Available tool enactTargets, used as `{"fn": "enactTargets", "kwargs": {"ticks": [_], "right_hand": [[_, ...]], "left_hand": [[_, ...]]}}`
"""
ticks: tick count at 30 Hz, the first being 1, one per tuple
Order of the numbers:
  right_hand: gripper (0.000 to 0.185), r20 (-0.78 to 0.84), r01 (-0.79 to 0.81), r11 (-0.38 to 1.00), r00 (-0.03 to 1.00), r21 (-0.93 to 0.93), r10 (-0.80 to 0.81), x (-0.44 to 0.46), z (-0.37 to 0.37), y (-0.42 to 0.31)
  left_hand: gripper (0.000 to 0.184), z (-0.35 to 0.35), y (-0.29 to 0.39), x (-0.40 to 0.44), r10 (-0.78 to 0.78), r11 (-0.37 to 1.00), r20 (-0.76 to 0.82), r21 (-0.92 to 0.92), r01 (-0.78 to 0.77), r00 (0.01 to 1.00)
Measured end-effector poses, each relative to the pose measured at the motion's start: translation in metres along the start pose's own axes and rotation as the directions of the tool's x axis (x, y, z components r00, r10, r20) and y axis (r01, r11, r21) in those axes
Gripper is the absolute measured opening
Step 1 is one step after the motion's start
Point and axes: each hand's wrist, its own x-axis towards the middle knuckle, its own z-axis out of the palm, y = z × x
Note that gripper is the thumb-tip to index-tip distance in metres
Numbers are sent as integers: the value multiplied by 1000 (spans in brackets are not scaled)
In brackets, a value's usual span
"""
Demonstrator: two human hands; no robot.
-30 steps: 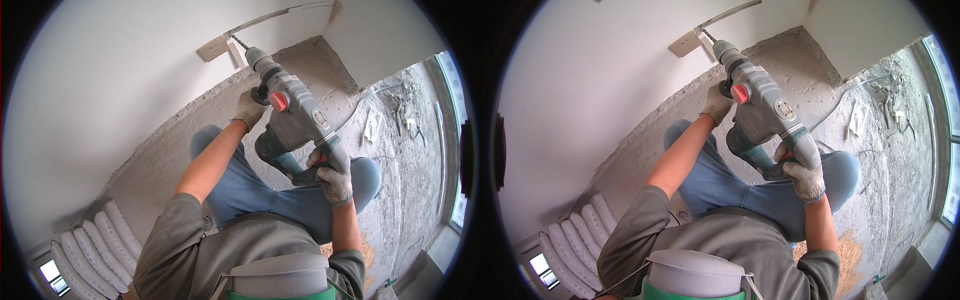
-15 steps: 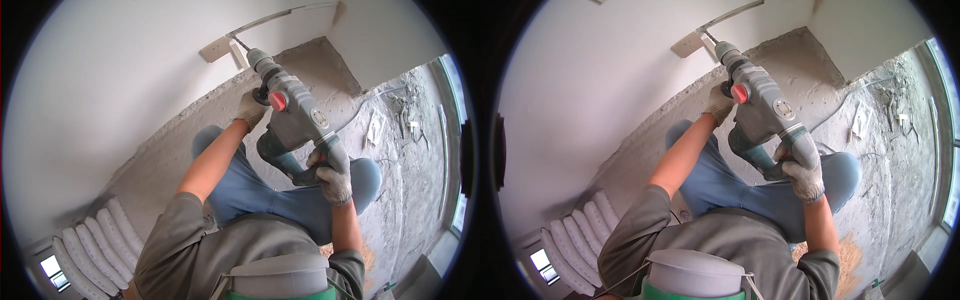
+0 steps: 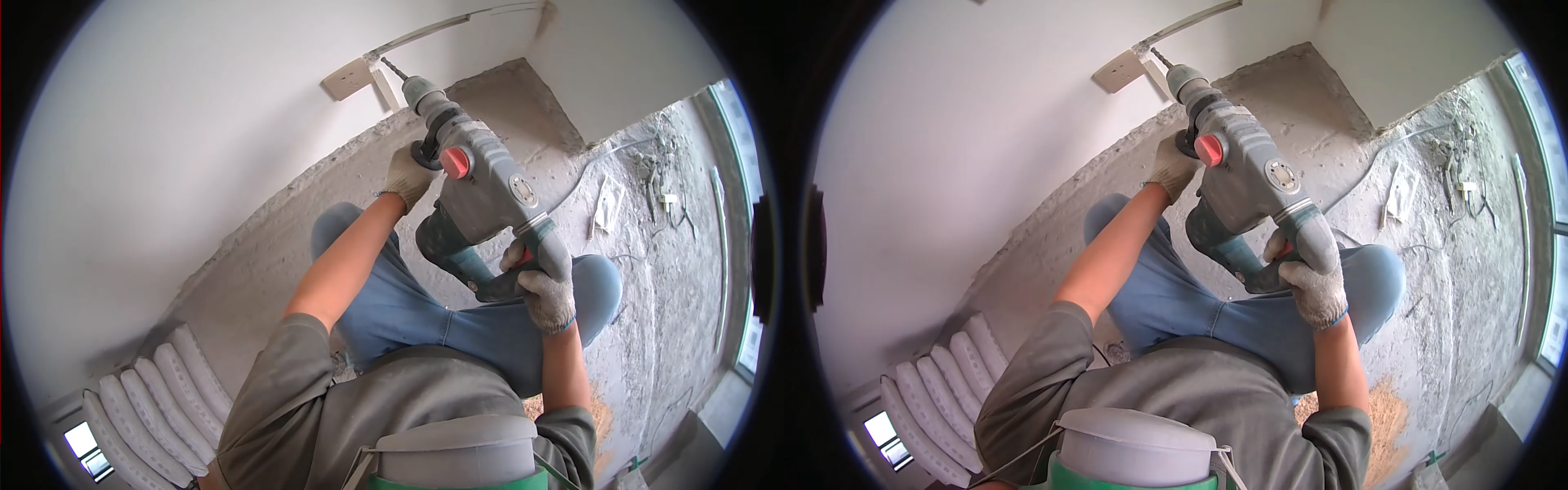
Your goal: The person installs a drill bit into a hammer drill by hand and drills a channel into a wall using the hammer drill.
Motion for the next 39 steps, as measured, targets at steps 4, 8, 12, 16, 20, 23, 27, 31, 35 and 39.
{"fn": "enactTargets", "kwargs": {"ticks": [4, 8, 12, 16, 20, 23, 27, 31, 35, 39], "right_hand": [[58, -9, -23, 998, 1000, 50, 24, 4, 6, 0], [49, 20, 38, 998, 999, 40, -39, 10, -2, 13], [40, 6, -15, 998, 1000, 58, 15, 8, -6, 18], [66, 21, -20, 998, 1000, -62, 22, 12, -8, 9], [75, 22, -2, 985, 1000, -172, 6, 1, -11, 6], [75, 11, 6, 996, 1000, -94, -5, -4, -13, 8], [75, 1, -5, 996, 1000, -88, 5, -5, -10, 3], [59, -7, 1, 1000, 1000, -22, -1, -2, -2, -1], [60, 10, -2, 998, 1000, -70, 2, 3, 1, -2], [55, 2, -14, 998, 1000, 59, 14, 15, 1, 8]], "left_hand": [[29, -5, -2, 7, 36, 999, -6, 12, -36, 999], [30, -4, -10, 12, 83, 982, -37, 174, -76, 996], [30, -8, 15, 2, 110, 993, -42, 53, -108, 993], [30, -6, 5, 3, 40, 999, -24, 8, -40, 999], [29, 6, -14, 10, 61, 997, 2, -42, -61, 998], [29, 10, -12, 5, 86, 996, 45, -33, -85, 995], [29, 10, -4, 3, 60, 998, -9, 32, -60, 998], [30, 4, 2, 4, 69, 992, -6, 103, -68, 998], [30, 3, -15, 11, 92, 993, -12, 74, -91, 996], [32, -5, -11, 17, 84, 991, -48, 112, -78, 995]]}}
